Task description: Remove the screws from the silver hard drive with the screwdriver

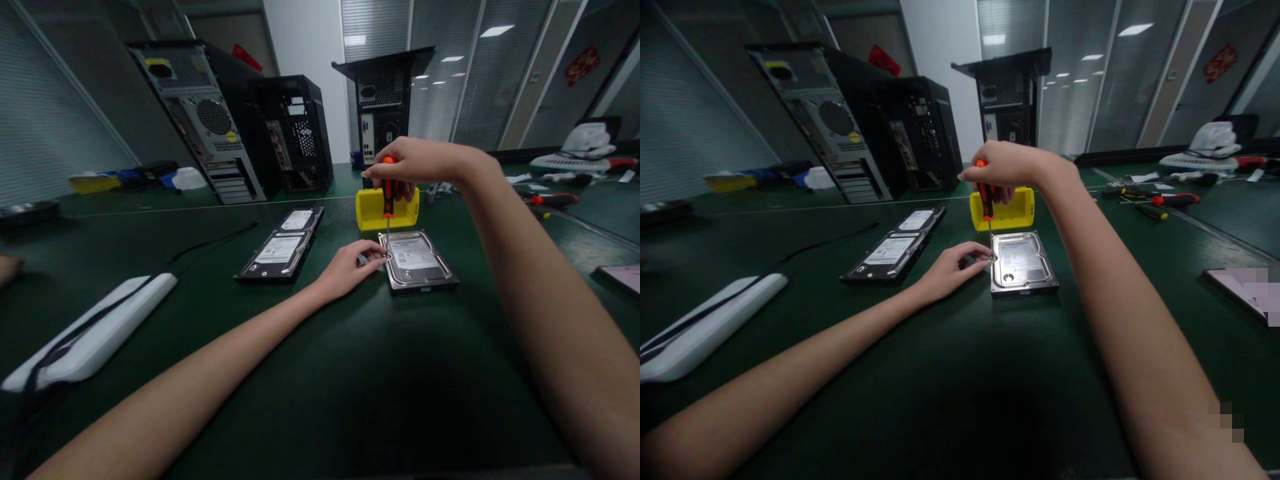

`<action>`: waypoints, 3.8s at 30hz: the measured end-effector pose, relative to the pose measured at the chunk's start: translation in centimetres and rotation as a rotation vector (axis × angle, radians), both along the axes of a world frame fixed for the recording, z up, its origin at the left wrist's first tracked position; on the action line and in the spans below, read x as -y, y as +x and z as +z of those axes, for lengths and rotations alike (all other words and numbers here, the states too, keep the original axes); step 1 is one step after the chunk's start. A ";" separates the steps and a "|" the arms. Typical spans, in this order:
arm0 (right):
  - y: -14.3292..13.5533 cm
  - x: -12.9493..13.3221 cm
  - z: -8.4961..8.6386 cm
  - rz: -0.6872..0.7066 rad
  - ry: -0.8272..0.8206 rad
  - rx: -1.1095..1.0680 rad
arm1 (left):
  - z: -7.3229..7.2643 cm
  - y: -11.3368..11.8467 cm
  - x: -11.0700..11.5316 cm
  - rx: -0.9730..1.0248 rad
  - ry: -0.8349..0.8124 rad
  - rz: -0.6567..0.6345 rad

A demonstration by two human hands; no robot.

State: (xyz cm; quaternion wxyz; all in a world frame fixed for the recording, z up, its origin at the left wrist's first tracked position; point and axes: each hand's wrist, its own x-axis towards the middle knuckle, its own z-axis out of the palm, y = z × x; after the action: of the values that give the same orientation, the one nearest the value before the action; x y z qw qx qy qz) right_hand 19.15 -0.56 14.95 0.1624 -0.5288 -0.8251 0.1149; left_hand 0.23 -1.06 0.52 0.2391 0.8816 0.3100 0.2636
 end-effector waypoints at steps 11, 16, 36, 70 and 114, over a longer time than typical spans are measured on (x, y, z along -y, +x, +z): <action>0.0 0.0 0.1 -0.008 -0.016 -0.005 | 0.1 0.1 0.0 -0.008 -0.010 0.004; 0.0 0.1 0.1 0.000 0.009 -0.007 | 0.1 0.1 0.0 -0.011 -0.011 0.005; -0.2 0.2 0.0 -0.018 -0.027 -0.018 | 0.2 0.1 0.1 -0.012 -0.014 0.006; -0.3 0.2 0.0 -0.029 -0.009 -0.008 | 0.1 0.1 0.0 -0.008 0.008 -0.011; -0.4 0.5 0.0 0.111 0.102 0.009 | 0.0 0.1 0.0 -0.010 -0.036 -0.005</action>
State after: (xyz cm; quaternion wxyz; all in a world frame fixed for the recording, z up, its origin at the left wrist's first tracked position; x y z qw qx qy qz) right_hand 18.75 -1.09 14.94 0.1788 -0.4738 -0.8587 0.0791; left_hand 0.30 -1.11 0.55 0.2541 0.8793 0.3135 0.2529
